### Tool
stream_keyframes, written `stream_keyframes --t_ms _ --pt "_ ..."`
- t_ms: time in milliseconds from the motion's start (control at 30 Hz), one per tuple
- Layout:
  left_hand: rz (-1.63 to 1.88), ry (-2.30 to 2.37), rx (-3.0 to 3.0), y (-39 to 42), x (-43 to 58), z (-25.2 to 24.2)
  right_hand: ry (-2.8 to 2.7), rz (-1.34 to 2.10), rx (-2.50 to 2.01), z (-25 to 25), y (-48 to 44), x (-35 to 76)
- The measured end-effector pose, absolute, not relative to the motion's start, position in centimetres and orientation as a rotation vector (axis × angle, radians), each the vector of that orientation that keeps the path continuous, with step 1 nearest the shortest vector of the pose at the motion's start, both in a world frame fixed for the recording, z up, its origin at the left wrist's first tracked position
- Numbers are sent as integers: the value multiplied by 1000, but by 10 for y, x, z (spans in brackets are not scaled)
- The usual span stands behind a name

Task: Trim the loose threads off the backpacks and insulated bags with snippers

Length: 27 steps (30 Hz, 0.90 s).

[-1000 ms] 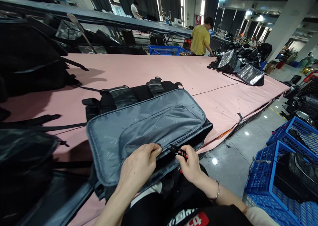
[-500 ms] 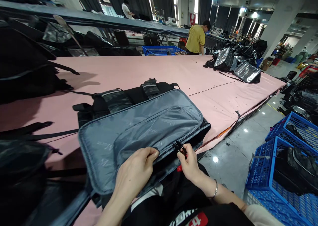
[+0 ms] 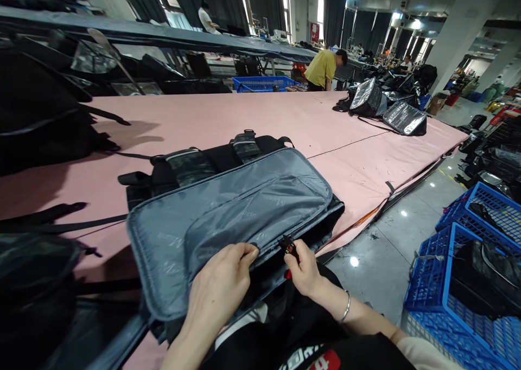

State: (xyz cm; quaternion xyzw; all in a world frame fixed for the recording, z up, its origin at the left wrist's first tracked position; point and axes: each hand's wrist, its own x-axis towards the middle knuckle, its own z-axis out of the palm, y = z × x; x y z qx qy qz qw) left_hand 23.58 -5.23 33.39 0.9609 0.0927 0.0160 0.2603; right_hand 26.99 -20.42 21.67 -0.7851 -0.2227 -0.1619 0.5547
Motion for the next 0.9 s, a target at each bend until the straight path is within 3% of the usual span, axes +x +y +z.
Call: stream_keyframes --t_ms 433,900 --pt "63 242 2588 -51 236 334 -564 -533 -2013 210 -206 276" --pt "152 196 2592 -49 236 329 -863 -377 -2070 229 -224 273"
